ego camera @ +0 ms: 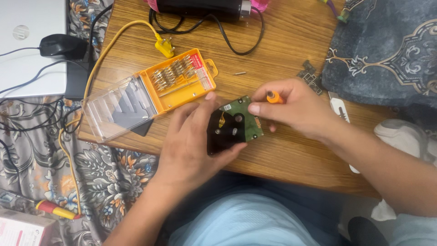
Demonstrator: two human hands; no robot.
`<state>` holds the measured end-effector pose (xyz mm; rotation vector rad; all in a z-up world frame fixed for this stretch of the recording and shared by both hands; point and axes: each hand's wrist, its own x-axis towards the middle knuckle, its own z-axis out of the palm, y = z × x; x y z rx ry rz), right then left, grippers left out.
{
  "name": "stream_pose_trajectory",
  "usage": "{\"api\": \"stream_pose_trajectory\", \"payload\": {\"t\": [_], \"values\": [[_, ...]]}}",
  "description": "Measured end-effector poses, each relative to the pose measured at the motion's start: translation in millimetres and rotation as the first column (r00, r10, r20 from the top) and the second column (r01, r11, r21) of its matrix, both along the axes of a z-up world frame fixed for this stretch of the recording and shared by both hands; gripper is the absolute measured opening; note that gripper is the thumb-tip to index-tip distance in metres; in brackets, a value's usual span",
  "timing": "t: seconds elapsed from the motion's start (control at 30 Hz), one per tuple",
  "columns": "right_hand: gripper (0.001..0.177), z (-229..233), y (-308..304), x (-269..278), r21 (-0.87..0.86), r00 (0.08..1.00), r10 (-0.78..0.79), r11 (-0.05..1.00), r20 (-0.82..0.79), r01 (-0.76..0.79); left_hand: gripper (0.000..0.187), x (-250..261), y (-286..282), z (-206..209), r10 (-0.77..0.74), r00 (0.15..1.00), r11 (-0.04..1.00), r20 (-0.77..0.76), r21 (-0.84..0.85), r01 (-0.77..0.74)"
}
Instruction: The person unscrews the circuit board from a hard drive using a small screwdriver and then places the drive into a black plastic case.
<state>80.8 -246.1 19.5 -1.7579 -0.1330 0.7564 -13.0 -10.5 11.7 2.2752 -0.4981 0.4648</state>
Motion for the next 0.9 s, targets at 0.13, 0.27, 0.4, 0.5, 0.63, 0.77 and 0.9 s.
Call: {"api": "stream_pose_trajectory", "payload": {"t": [0.13,0.27,0.4,0.5,0.63,0.77,0.9], "values": [[0.013,2,-1,-5,0.022,0.996,0.014,1.000,0.084,-0.016,0.096,2,-4,-2,-0.021,0.999,0.996,-0.027,-0.090,0.018],[0.012,3,-4,-4,0.028,0.991,0.042,0.999,0.126,-0.046,0.068,2,-8,-11,-0.204,0.904,0.810,-0.376,-0.583,-0.059],[0.011,6,-6,-4,0.000,0.982,0.106,0.994,0.155,-0.107,0.032,6,-5,-23,-0.425,0.675,0.585,-0.603,-0.752,-0.303],[0.011,7,-6,-5,-0.034,0.960,0.188,0.982,0.207,-0.185,0.025,0,-8,-25,-0.419,0.656,0.594,-0.627,-0.736,-0.324],[0.011,4,-6,-2,-0.016,0.959,0.211,0.977,0.188,-0.211,0.025,-4,-10,-24,-0.378,0.705,0.592,-0.601,-0.742,-0.315],[0.012,-2,-9,0,0.028,0.969,0.189,0.980,0.157,-0.196,0.028,-5,-10,-20,-0.388,0.691,0.579,-0.610,-0.744,-0.333],[0.016,-3,-12,2,0.001,0.934,0.227,0.972,0.275,-0.237,0.030,-9,-15,-18,-0.421,0.744,0.498,-0.519,-0.818,-0.289]]}}
